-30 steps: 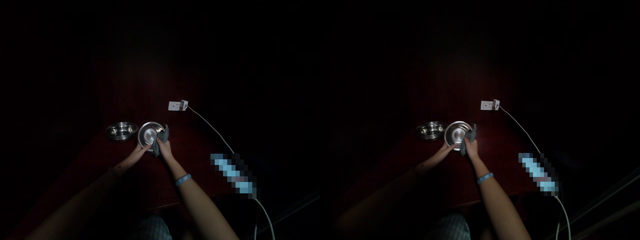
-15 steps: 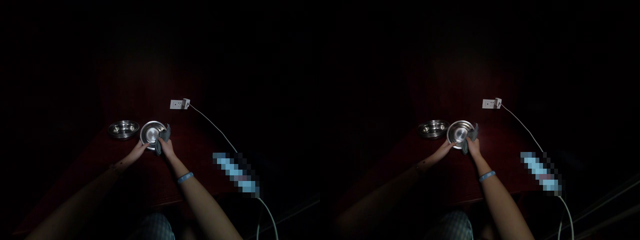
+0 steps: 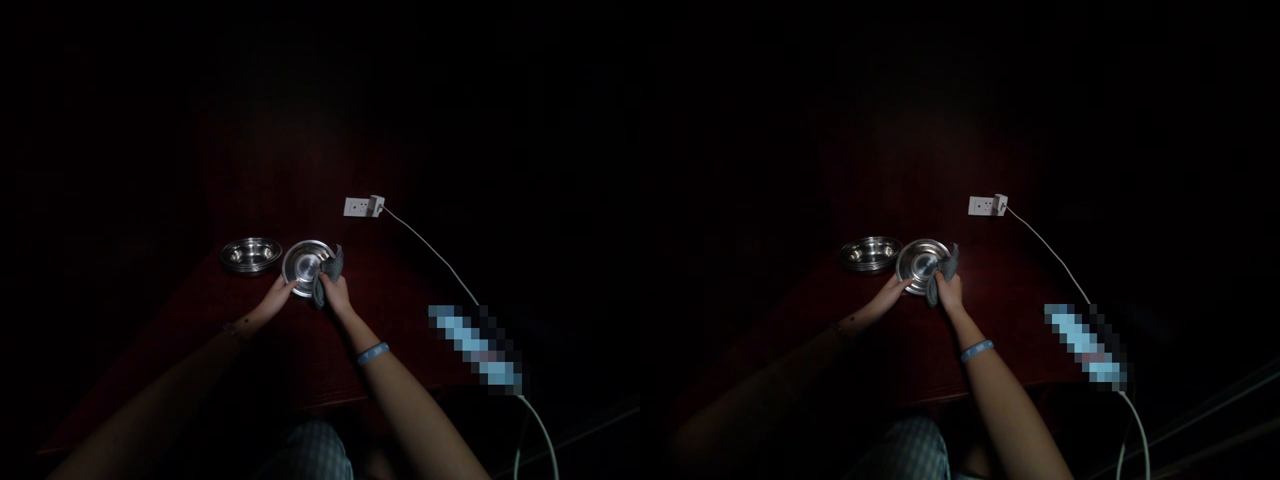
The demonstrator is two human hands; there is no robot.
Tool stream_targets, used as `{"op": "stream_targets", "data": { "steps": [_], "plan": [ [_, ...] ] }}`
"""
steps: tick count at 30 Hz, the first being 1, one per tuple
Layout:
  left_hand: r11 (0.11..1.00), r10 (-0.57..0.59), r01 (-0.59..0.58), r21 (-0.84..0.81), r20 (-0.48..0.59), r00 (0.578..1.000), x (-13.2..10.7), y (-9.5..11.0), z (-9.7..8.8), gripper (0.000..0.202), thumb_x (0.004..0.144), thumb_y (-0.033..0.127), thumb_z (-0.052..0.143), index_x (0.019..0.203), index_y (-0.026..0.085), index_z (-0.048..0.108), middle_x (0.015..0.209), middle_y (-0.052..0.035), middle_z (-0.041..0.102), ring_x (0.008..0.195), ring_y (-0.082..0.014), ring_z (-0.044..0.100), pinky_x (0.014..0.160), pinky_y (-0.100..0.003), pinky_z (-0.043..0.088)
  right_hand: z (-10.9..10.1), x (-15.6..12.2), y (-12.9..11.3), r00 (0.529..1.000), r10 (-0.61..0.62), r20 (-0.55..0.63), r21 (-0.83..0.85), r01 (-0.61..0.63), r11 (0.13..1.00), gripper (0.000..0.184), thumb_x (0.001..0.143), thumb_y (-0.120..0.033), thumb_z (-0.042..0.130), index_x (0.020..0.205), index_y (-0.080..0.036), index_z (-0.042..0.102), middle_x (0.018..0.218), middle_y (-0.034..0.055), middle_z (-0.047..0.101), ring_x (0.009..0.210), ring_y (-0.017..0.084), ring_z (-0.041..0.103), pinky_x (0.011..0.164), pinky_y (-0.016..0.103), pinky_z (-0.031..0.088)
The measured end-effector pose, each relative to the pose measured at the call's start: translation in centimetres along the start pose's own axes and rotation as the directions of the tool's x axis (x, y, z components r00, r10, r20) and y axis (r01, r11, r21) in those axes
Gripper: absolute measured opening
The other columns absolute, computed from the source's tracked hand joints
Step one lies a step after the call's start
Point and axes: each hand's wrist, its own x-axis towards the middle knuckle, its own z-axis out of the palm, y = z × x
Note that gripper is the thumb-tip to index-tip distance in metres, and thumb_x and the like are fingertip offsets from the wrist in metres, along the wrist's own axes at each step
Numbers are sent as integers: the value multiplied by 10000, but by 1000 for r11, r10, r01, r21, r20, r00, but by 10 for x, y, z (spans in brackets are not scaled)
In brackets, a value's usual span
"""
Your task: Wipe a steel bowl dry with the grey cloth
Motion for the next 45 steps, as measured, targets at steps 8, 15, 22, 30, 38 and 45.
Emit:
{"op": "stream_targets", "data": {
  "steps": [8,15,22,30,38,45],
  "plan": [
    [1000,30,-30,-1,-35,999,2,-3,-2,403,795,256,617,1186,157,635,1243,-115,697,1215,-316,608,1062,-502,458,1,-4,-11,998,48,-28,-16,-49,999,239,739,-419,599,824,-205,662,898,67,753,928,271,712,925,465,539],
    [994,87,-85,68,-34,996,4,-5,-1,451,798,256,603,1229,126,606,1331,-141,645,1281,-303,561,1141,-469,365,2,-4,-10,994,106,-7,36,-106,994,252,720,-430,629,808,-195,649,918,94,754,946,300,707,951,479,525],
    [981,140,-140,137,12,990,0,-8,0,645,744,318,706,1337,143,521,1400,-154,592,1327,-291,519,1180,-440,294,2,-4,-9,995,99,-17,91,-97,991,352,670,-536,673,809,-212,661,911,89,759,965,329,701,956,512,522],
    [983,149,-152,101,41,988,-3,-5,2,717,715,379,756,1357,175,510,1407,-148,585,1355,-309,491,1174,-448,308,2,-3,-9,997,80,10,91,-81,993,435,664,-638,692,816,-230,678,969,112,751,1021,366,689,982,530,510],
    [973,178,-185,137,57,982,-6,-3,2,702,758,387,717,1378,165,473,1436,-155,552,1372,-297,470,1180,-435,301,3,-5,-13,998,68,18,121,-69,990,625,592,-751,705,913,-215,693,1063,123,746,1081,371,674,1038,551,470],
    [968,184,-192,163,63,981,-5,-3,1,680,798,417,669,1389,165,446,1446,-154,540,1386,-284,455,1186,-438,288,5,-7,-15,997,74,18,179,-76,981,670,543,-766,739,908,-206,693,1069,126,746,1082,376,674,1034,554,466]
  ]
}}
